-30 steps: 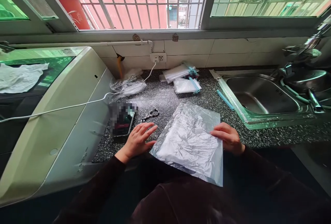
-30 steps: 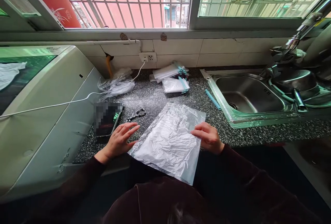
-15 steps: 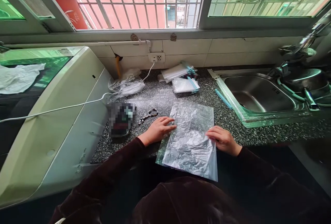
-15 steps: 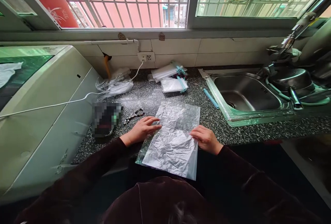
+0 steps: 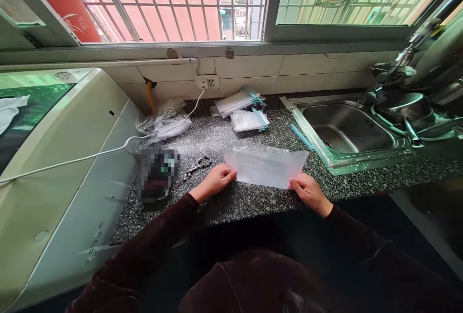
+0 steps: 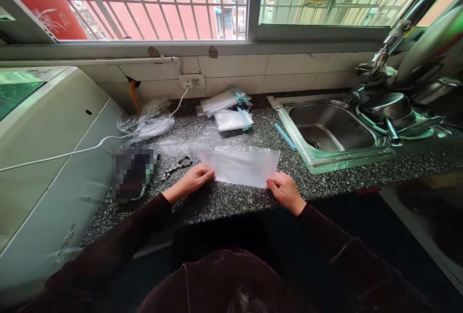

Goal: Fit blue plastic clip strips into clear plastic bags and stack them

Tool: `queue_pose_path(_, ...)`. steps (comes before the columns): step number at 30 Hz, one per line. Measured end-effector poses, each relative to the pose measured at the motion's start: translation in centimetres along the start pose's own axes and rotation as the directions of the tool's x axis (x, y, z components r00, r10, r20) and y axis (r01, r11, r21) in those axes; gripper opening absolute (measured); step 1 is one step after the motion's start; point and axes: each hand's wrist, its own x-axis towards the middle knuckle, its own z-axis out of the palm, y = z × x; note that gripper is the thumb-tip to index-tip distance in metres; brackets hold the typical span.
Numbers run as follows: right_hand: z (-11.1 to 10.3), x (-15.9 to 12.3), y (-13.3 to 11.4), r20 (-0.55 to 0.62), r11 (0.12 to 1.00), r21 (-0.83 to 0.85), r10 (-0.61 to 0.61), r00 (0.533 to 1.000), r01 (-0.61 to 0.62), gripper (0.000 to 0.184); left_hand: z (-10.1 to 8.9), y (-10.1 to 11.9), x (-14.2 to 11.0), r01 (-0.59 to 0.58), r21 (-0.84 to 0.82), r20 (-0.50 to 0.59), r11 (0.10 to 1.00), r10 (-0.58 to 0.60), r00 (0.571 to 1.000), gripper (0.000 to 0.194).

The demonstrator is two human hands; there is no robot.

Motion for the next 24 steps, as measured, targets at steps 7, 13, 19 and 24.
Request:
queue_pose_path(7,-1.0,0.8,-1.8,0.1,0.914,-0.23,0.364,0.926,-0.334,0.036,-0.2,1.6,1.4,0.256,0.0,0.005,0.967,-0.256,0.967,0.033)
queue_pose_path(13,-1.0,0.4,-1.2,-0.066,0.946,-0.234,0.213,0.975,-0.223,0.019,0.1,2.0,1.5,0.301,0.036,-0.076,0.953,-0.298,0.952,0.026)
queue_pose_path(19,-0.1,-0.2,-0.3,-0.031,0.951,-0.258,-0.187,0.982,0.173,0.018,-0.1,2.1,1.1,0.303,0.115,-0.102,0.946,-0.292,0.951,0.023)
queue_pose_path(24,-0.2,-0.1,-0.1,-0.021,0.942,-0.251,-0.236,0.972,0.223,0.019,-0.3,2.1,0.3,0.336,0.224,-0.082,0.915,-0.325,0.942,0.009)
